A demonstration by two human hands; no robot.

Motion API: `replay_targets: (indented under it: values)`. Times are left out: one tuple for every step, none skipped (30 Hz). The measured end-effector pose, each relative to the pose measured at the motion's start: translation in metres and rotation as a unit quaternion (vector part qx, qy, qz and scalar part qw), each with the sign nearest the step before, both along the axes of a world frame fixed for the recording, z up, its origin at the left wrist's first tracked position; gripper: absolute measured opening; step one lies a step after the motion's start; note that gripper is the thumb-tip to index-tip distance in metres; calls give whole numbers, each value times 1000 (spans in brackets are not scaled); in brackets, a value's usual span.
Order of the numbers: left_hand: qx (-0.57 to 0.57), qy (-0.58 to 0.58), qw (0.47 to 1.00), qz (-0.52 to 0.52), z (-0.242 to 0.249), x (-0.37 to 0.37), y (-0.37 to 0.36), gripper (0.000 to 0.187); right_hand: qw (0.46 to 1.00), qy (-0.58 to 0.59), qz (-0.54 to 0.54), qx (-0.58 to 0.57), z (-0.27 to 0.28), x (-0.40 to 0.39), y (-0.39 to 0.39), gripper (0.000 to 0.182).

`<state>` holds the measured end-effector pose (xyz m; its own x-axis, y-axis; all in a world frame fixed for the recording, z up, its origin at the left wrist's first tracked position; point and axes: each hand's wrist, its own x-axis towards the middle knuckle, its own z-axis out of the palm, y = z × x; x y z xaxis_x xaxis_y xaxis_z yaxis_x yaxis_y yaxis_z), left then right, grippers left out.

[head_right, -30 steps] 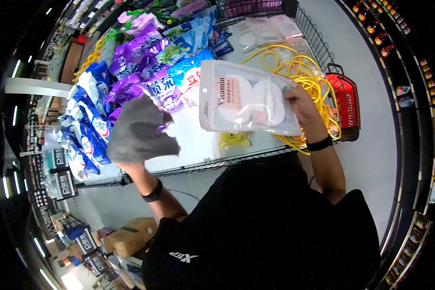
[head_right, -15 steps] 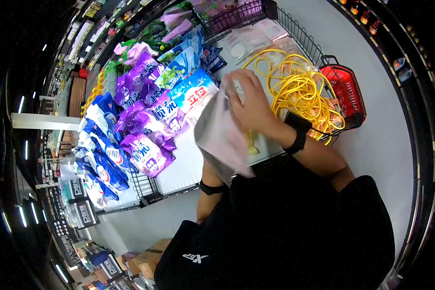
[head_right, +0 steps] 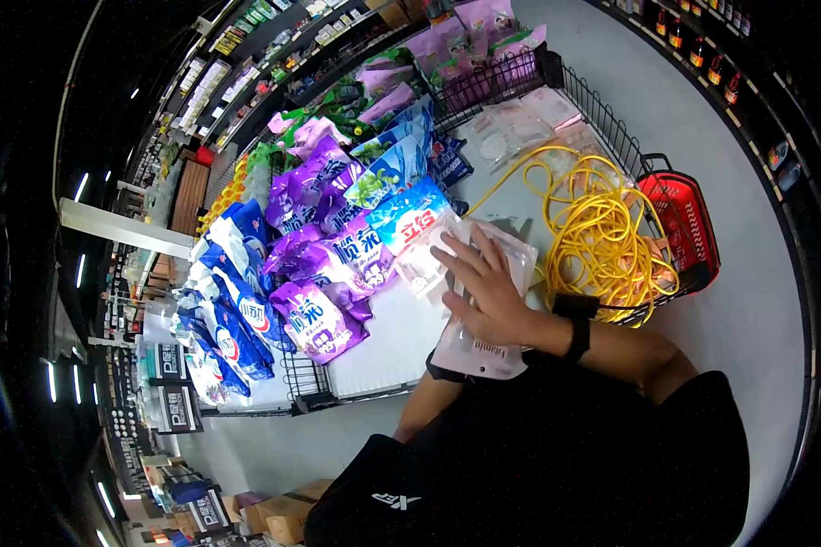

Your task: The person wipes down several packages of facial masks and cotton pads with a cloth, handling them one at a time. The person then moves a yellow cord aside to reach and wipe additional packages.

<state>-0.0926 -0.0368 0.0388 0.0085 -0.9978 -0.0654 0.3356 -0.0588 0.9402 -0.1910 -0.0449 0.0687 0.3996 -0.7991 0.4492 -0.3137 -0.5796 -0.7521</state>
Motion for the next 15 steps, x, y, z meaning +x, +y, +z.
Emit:
replay_targets:
  values:
    - [-33, -34, 999, -6, 2, 2, -4, 45, 1000, 18, -20, -11, -2, 0, -9, 58]
    - [-63, -69, 996, -15, 5, 2, -7, 46, 998, 35, -39, -20, -2, 1, -18, 58]
    - [-88, -95, 991, -26, 7, 0, -10, 46, 997, 29, -68, -20, -1, 1, -25, 55]
    - [-110, -121, 986, -36, 8, -2, -13, 46, 993, 20, -109, -26, -9, 1, -37, 52]
    - [-105, -131, 985, -39, 8, -8, -14, 47, 988, 10, -149, -34, -26, 2, -53, 50]
    - [-62, -130, 989, -37, 5, -14, -10, 47, 981, 0, -188, -40, -39, 2, -68, 48]
    - [1, -129, 991, -35, 4, -17, -4, 47, 978, -80, -172, 87, -46, 2, -81, 46]
    - [101, -103, 989, -27, 2, -20, 5, 43, 952, -157, -154, 212, -51, 0, -95, 46]
    - [200, -72, 977, -13, 1, -22, 14, 39, 905, -231, -133, 332, -57, -1, -103, 46]
    - [216, 54, 975, 19, 8, -26, 23, 36, 896, -228, -94, 370, -61, -3, -106, 47]
    - [228, 180, 956, 50, 12, -28, 26, 32, 884, -223, -55, 406, -66, -6, -109, 49]
    - [215, 180, 959, 35, 4, -25, 23, 32, 870, -216, -17, 443, -67, -8, -110, 52]
    - [203, 180, 962, 20, -9, -18, 17, 32, 813, -293, -35, 502, -29, -5, -90, 54]
    - [190, 179, 965, 5, -19, -12, 14, 33, 804, -325, -49, 495, -25, -6, -89, 52]
    - [191, 162, 967, -50, -14, -6, 14, 36, 795, -358, -62, 487, -22, -6, -88, 51]
